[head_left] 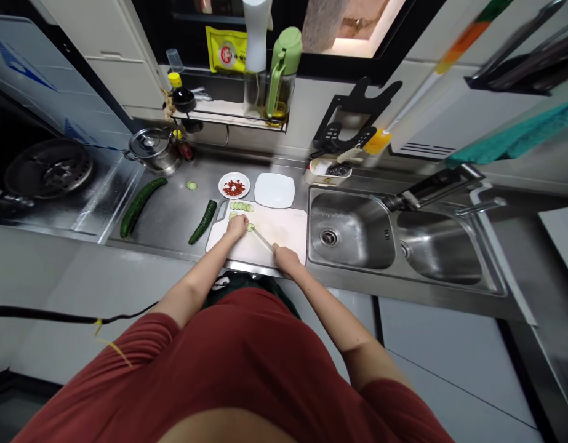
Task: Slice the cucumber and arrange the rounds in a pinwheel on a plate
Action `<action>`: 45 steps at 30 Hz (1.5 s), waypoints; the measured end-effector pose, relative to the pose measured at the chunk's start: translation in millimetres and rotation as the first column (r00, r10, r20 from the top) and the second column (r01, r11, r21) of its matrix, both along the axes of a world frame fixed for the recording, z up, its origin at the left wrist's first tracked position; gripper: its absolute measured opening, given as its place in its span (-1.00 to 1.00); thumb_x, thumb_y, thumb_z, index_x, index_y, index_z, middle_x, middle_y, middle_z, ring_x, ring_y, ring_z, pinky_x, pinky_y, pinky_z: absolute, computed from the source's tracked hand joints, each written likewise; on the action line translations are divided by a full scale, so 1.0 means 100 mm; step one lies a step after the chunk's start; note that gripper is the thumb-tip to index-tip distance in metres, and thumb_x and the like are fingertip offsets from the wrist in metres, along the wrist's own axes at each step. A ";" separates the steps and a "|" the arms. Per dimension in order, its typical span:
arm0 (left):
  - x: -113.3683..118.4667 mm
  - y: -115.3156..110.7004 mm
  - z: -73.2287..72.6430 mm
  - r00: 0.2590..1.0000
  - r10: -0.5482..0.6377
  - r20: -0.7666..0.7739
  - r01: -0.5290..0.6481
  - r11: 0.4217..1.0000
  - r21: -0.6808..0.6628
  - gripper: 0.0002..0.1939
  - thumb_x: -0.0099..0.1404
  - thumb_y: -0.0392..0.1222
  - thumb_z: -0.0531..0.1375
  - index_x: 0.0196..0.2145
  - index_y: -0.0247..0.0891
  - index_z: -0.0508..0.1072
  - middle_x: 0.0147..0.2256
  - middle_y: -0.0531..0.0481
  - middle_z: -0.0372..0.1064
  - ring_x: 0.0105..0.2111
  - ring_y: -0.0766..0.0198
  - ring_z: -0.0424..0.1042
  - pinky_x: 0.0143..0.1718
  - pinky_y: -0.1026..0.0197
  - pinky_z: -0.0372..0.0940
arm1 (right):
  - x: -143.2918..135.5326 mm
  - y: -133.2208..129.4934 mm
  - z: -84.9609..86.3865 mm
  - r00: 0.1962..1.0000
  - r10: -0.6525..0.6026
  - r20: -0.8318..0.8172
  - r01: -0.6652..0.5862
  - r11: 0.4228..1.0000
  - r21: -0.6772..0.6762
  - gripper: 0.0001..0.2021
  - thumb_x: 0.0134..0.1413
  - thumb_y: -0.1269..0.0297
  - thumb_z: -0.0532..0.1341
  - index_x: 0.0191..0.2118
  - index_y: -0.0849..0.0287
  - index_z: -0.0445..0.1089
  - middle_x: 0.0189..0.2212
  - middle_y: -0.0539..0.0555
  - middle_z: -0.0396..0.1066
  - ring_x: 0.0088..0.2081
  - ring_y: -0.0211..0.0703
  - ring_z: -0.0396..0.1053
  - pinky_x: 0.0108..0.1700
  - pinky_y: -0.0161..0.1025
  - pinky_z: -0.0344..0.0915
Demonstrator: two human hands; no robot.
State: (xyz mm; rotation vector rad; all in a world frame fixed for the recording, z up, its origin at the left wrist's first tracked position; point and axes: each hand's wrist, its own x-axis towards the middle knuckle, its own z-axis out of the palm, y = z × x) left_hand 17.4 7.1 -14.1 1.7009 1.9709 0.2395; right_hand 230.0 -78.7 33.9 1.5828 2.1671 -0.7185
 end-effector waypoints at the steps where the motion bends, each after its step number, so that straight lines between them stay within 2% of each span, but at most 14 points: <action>1: 0.01 -0.01 0.00 1.000 -0.013 -0.007 0.013 1.000 0.008 -0.83 0.23 -0.25 0.15 -0.25 -0.24 0.51 -0.22 -0.12 0.48 -0.17 0.15 0.41 -0.11 0.19 0.25 | 0.00 0.00 0.00 1.000 0.000 0.001 0.000 1.000 -0.001 -0.68 0.19 0.51 -0.04 0.03 0.21 0.21 -0.16 0.26 0.46 -0.12 0.01 0.45 -0.22 -0.21 0.29; 6: 0.02 -0.03 -0.01 0.996 -0.074 -0.040 0.075 0.997 0.024 -0.87 0.20 -0.23 0.21 -0.26 -0.24 0.48 -0.20 -0.12 0.45 -0.15 0.15 0.39 -0.10 0.19 0.24 | 0.00 0.00 0.00 1.000 -0.001 0.005 0.001 1.000 0.000 -0.69 0.20 0.51 -0.04 0.03 0.20 0.20 -0.16 0.25 0.46 -0.13 -0.02 0.44 -0.20 -0.22 0.28; 13: 0.04 -0.04 0.03 0.998 -0.065 -0.007 0.065 0.997 0.030 -0.91 0.19 -0.28 0.21 -0.29 -0.22 0.44 -0.24 -0.07 0.45 -0.20 0.20 0.39 -0.16 0.22 0.23 | 0.00 -0.01 0.03 1.000 0.000 0.015 0.000 1.000 -0.003 -0.70 0.24 0.47 -0.05 0.05 0.20 0.20 -0.15 0.25 0.45 -0.12 -0.01 0.44 -0.18 -0.21 0.27; 19: -0.01 -0.08 -0.01 0.992 0.033 0.122 -0.036 0.999 0.018 -0.92 0.18 -0.31 0.20 -0.33 -0.23 0.44 -0.31 -0.01 0.47 -0.27 0.26 0.40 -0.22 0.26 0.23 | 0.05 -0.07 -0.01 1.000 -0.002 0.020 0.001 0.997 0.079 -0.73 0.34 0.30 -0.10 0.04 0.18 0.22 -0.15 0.25 0.45 -0.11 0.00 0.43 -0.13 -0.16 0.26; 25: -0.14 -0.06 -0.06 0.969 0.107 0.223 -0.115 0.993 0.024 -0.90 0.13 -0.29 0.24 -0.33 -0.26 0.48 -0.36 0.02 0.46 -0.35 0.32 0.40 -0.26 0.30 0.25 | 0.10 -0.12 0.01 1.000 -0.024 0.007 0.024 0.998 0.059 -0.71 0.36 0.24 -0.10 0.05 0.16 0.23 -0.13 0.24 0.45 -0.09 0.01 0.43 -0.14 -0.18 0.25; 36: -0.48 -0.01 -0.03 0.946 0.256 0.199 -0.264 0.964 0.017 -0.83 0.11 -0.24 0.24 -0.30 -0.28 0.51 -0.35 0.02 0.48 -0.37 0.36 0.40 -0.27 0.37 0.25 | 0.11 -0.10 0.03 0.997 -0.070 0.022 0.069 0.996 0.063 -0.70 0.36 0.20 -0.09 0.05 0.17 0.24 -0.13 0.23 0.45 -0.09 0.00 0.43 -0.14 -0.20 0.24; 45: -0.64 -0.04 -0.02 0.949 0.297 0.103 -0.301 0.954 0.019 -0.85 0.13 -0.25 0.23 -0.30 -0.28 0.52 -0.31 -0.01 0.50 -0.29 0.31 0.44 -0.21 0.34 0.24 | 0.13 -0.09 -0.01 0.997 -0.079 0.027 0.077 0.995 0.060 -0.70 0.36 0.20 -0.09 0.04 0.16 0.24 -0.12 0.24 0.45 -0.09 0.03 0.43 -0.15 -0.19 0.25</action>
